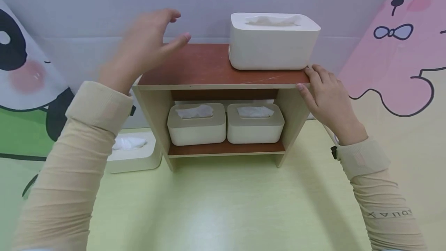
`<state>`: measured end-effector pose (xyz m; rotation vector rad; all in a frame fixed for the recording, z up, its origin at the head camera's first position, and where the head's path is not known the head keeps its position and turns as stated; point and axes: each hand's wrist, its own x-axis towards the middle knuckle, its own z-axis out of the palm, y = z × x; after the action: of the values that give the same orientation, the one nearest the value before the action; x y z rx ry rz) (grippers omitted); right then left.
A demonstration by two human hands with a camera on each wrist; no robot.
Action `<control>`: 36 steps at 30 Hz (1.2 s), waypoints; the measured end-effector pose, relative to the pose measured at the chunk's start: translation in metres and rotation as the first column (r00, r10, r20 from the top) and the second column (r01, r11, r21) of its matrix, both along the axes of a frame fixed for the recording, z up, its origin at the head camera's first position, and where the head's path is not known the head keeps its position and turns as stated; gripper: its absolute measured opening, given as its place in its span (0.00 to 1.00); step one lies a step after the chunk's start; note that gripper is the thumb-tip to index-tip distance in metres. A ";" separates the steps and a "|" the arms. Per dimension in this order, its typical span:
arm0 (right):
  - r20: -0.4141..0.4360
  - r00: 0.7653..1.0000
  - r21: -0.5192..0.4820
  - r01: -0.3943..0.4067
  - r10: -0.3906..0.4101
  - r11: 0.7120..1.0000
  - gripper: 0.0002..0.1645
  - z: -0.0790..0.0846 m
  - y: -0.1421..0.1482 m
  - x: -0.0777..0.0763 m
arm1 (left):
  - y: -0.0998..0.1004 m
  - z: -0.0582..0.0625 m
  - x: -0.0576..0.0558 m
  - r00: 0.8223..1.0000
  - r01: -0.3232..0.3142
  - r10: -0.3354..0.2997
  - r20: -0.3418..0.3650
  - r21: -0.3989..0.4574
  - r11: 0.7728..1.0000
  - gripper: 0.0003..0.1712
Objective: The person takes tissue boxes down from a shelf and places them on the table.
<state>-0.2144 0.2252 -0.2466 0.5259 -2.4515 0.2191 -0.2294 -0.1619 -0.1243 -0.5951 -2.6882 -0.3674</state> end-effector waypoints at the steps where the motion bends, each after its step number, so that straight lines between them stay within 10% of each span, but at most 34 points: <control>1: 0.005 1.000 0.000 0.001 -0.001 1.000 0.31 0.000 0.000 0.000 | 0.004 0.002 -0.001 1.000 0.005 -0.005 0.010 0.000 1.000 0.36; 36: 0.020 1.000 -0.013 -0.007 0.008 1.000 0.32 -0.002 0.001 0.000 | 0.094 0.020 -0.040 0.976 0.091 -0.074 0.204 -0.076 0.993 0.47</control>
<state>-0.2143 0.2263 -0.2490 0.5298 -2.4662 0.2441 -0.2696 -0.0679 -0.1048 -0.7326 -2.8906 -0.3543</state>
